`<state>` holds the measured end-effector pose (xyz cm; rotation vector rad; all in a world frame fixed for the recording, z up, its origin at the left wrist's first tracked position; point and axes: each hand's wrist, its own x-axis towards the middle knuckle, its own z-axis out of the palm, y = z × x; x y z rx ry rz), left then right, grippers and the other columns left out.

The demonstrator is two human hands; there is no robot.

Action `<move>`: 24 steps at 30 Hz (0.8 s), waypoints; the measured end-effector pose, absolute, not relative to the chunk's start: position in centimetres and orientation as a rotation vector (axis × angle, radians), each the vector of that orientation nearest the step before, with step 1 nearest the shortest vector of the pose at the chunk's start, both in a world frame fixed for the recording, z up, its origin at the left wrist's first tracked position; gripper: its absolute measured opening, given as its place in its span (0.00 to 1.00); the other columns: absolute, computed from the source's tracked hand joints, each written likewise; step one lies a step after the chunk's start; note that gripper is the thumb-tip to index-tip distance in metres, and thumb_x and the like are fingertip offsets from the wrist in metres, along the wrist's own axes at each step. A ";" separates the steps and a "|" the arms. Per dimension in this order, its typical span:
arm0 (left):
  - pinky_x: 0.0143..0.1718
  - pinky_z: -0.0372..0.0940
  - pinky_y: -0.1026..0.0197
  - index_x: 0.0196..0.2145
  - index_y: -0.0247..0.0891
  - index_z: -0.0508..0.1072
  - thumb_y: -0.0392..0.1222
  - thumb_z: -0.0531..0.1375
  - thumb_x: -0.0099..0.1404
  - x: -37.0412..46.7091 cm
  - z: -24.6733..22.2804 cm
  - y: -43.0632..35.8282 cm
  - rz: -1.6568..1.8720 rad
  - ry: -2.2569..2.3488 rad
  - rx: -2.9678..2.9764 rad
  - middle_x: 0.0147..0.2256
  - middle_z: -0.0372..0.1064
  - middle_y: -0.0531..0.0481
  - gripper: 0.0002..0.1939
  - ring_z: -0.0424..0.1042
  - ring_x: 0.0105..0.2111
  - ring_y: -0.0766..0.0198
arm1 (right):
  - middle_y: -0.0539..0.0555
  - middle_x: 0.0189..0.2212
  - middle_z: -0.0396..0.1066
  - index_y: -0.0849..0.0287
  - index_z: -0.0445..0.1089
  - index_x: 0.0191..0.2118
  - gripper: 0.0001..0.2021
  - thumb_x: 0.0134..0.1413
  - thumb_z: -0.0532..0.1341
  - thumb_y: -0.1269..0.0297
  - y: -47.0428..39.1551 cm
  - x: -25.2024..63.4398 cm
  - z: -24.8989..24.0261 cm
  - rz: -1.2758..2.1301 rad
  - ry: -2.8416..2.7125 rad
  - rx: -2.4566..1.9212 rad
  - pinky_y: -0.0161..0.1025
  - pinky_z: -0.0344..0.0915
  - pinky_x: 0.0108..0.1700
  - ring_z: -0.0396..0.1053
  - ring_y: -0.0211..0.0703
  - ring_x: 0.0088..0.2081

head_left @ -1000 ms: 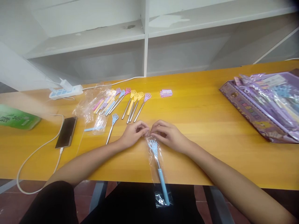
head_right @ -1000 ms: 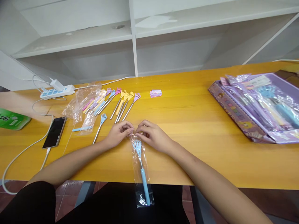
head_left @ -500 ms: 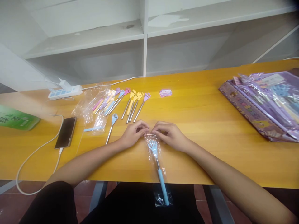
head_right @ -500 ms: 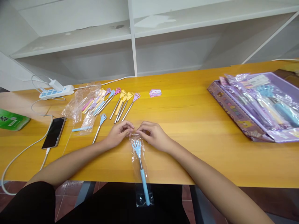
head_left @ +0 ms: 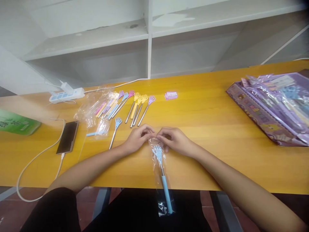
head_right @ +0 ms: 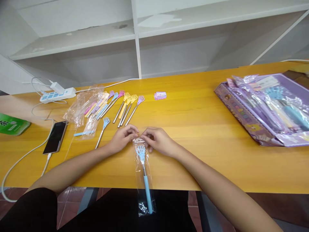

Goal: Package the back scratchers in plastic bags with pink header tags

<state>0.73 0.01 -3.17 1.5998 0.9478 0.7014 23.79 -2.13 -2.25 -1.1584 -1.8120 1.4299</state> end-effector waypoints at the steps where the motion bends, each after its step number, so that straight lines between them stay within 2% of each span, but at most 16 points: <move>1: 0.37 0.61 0.62 0.44 0.38 0.72 0.50 0.65 0.70 0.7 -3.1 0.0 0.697 0.946 1.596 0.30 0.71 0.55 0.13 0.69 0.32 0.66 | 0.49 0.26 0.74 0.58 0.73 0.35 0.19 0.68 0.60 0.47 -2.2 23.8 -2.2 1.432 -1.811 -1.167 0.34 0.72 0.27 0.75 0.37 0.20; 12: 0.36 0.61 0.62 0.48 0.39 0.71 0.50 0.65 0.70 0.5 -3.5 0.3 0.679 0.917 1.564 0.27 0.69 0.57 0.15 0.68 0.30 0.66 | 0.49 0.25 0.77 0.57 0.69 0.37 0.20 0.67 0.60 0.43 -1.8 24.2 -2.4 1.402 -1.661 -1.255 0.34 0.71 0.24 0.76 0.39 0.20; 15: 0.37 0.63 0.62 0.57 0.41 0.68 0.50 0.65 0.70 0.7 -3.5 0.1 0.675 0.899 1.573 0.29 0.69 0.56 0.22 0.69 0.30 0.66 | 0.49 0.24 0.76 0.56 0.70 0.37 0.19 0.68 0.60 0.43 -1.4 24.7 -2.6 1.324 -1.660 -1.230 0.36 0.72 0.25 0.75 0.39 0.20; 17: 0.39 0.65 0.61 0.63 0.44 0.63 0.49 0.64 0.71 0.7 -3.3 -0.1 0.702 0.876 1.604 0.35 0.72 0.53 0.27 0.72 0.34 0.64 | 0.48 0.23 0.75 0.55 0.70 0.37 0.19 0.69 0.60 0.44 -1.3 24.9 -2.7 1.271 -1.673 -1.206 0.37 0.72 0.26 0.74 0.39 0.19; 18: 0.41 0.66 0.61 0.64 0.44 0.63 0.49 0.64 0.71 0.8 -3.2 -0.3 0.719 0.863 1.638 0.38 0.73 0.51 0.27 0.73 0.36 0.64 | 0.48 0.23 0.74 0.55 0.70 0.37 0.19 0.69 0.59 0.43 -1.3 24.9 -2.7 1.247 -1.672 -1.197 0.37 0.72 0.26 0.73 0.39 0.19; 20: 0.43 0.67 0.59 0.58 0.44 0.70 0.48 0.62 0.73 0.7 -2.9 -0.4 0.719 0.839 1.759 0.44 0.73 0.46 0.19 0.74 0.40 0.62 | 0.48 0.22 0.72 0.55 0.71 0.36 0.20 0.68 0.60 0.42 -1.2 24.8 -2.7 1.207 -1.654 -1.188 0.37 0.71 0.25 0.70 0.38 0.19; 22: 0.44 0.67 0.59 0.51 0.43 0.76 0.48 0.61 0.74 0.6 -2.7 -0.4 0.677 0.821 1.902 0.47 0.73 0.45 0.12 0.72 0.40 0.63 | 0.48 0.23 0.71 0.55 0.72 0.36 0.20 0.67 0.61 0.42 -1.2 24.7 -2.8 1.187 -1.637 -1.178 0.37 0.69 0.24 0.68 0.37 0.19; 24: 0.43 0.66 0.59 0.51 0.44 0.78 0.48 0.61 0.74 0.5 -2.4 -0.3 0.634 0.824 1.990 0.47 0.72 0.46 0.12 0.70 0.37 0.64 | 0.48 0.25 0.71 0.55 0.73 0.37 0.20 0.66 0.62 0.42 -1.1 24.5 -3.1 1.207 -1.622 -1.162 0.36 0.67 0.24 0.67 0.36 0.20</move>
